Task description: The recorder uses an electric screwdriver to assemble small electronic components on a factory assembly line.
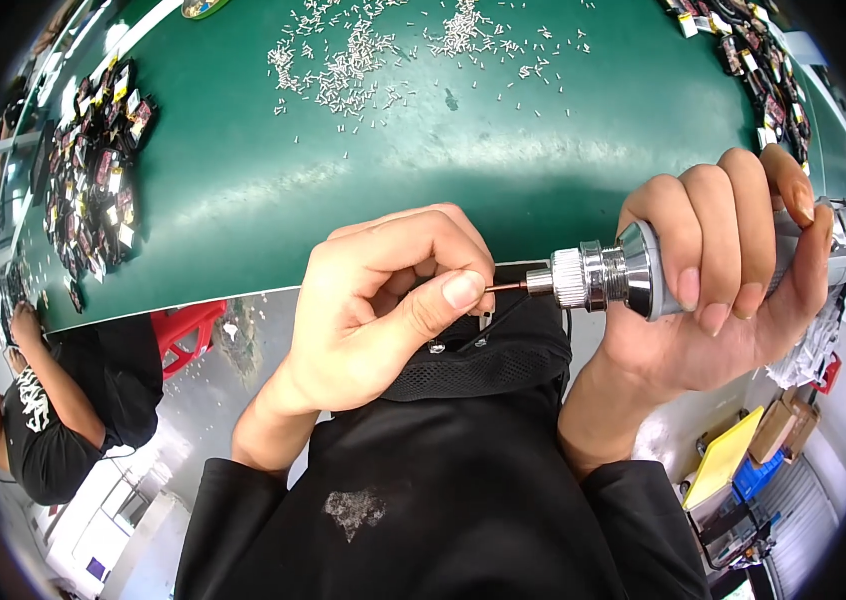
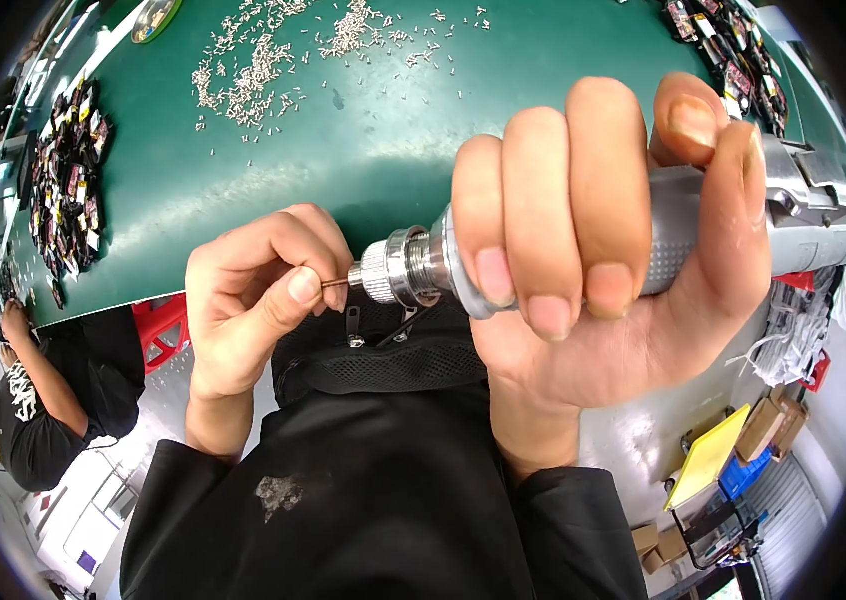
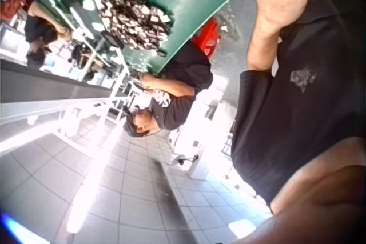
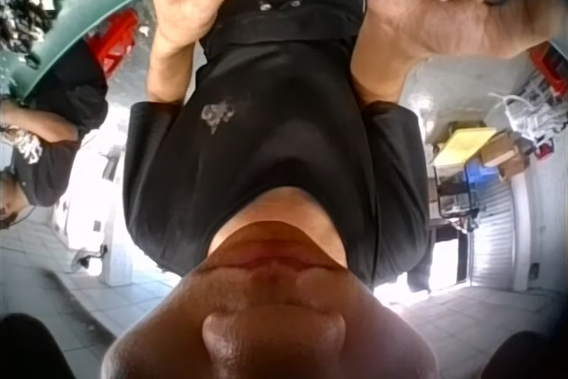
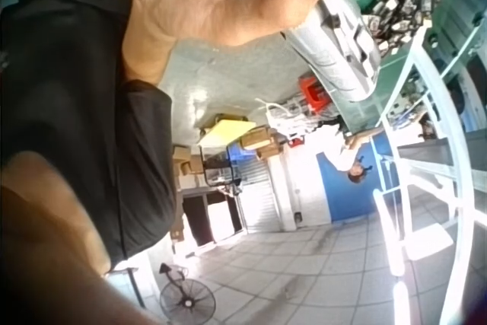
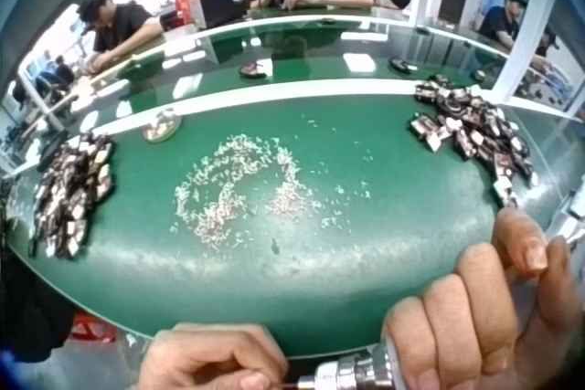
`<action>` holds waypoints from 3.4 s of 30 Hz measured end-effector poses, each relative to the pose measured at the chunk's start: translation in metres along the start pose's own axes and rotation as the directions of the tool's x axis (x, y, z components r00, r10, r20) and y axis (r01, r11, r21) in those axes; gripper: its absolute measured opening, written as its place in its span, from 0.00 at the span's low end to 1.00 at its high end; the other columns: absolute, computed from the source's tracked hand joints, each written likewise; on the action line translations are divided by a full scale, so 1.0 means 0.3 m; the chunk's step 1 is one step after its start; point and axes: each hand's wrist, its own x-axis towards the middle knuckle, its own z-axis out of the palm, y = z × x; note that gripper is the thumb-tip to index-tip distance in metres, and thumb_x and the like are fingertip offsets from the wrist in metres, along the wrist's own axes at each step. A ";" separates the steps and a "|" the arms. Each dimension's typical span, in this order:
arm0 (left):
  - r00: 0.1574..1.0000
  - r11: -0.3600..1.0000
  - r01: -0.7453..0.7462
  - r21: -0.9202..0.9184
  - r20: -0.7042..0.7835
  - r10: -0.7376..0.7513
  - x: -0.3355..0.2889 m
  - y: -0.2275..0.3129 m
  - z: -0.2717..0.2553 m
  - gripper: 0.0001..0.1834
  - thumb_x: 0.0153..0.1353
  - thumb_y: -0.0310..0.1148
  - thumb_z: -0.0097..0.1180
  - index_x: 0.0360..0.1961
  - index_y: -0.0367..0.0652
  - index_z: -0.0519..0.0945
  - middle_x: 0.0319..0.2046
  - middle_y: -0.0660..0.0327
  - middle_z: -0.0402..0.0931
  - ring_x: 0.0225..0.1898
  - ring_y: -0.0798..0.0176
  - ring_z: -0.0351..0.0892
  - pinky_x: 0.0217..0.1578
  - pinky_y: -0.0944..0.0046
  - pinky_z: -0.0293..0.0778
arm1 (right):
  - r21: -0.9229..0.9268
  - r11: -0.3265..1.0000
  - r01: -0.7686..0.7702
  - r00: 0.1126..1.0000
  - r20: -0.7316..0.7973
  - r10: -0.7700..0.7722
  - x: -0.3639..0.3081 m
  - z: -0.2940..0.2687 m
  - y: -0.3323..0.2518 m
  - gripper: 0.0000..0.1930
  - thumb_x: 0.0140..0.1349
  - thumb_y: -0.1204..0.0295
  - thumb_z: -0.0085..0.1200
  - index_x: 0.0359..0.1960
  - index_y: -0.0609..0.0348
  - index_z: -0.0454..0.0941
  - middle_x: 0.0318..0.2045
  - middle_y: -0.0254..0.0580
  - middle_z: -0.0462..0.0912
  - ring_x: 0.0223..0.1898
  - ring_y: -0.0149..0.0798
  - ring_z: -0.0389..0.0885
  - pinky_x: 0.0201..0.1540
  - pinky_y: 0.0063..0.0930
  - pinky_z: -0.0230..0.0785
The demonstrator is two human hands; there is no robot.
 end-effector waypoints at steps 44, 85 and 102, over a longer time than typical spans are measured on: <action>0.865 -0.046 0.071 0.996 -0.038 0.500 0.832 0.203 -0.565 0.11 0.56 0.28 0.52 0.39 0.32 0.75 0.40 0.49 0.73 0.44 0.47 0.69 0.47 0.54 0.68 | -0.070 0.998 -0.010 0.966 -0.259 -0.008 -0.047 -0.089 0.041 0.07 0.64 0.69 0.43 0.30 0.54 0.61 0.11 0.28 0.58 0.11 0.24 0.56 0.18 0.22 0.57; 0.762 0.019 -0.600 0.800 0.565 0.317 0.120 -0.011 -0.006 0.21 0.38 0.22 0.60 0.38 0.26 0.77 0.44 0.47 0.75 0.36 0.56 0.75 0.29 0.63 0.76 | -0.202 0.963 -0.176 0.984 -0.065 0.167 -0.138 -0.066 -0.016 0.05 0.64 0.71 0.43 0.35 0.59 0.63 0.12 0.33 0.63 0.10 0.28 0.60 0.17 0.24 0.59; 0.752 -0.087 -0.598 0.797 0.595 0.285 0.095 -0.030 -0.014 0.26 0.32 0.19 0.55 0.40 0.23 0.77 0.47 0.43 0.73 0.37 0.54 0.74 0.33 0.62 0.76 | -0.450 0.892 -0.048 0.995 0.055 0.081 0.055 -0.080 -0.076 0.15 0.68 0.59 0.41 0.36 0.58 0.71 0.13 0.28 0.62 0.14 0.25 0.61 0.24 0.22 0.56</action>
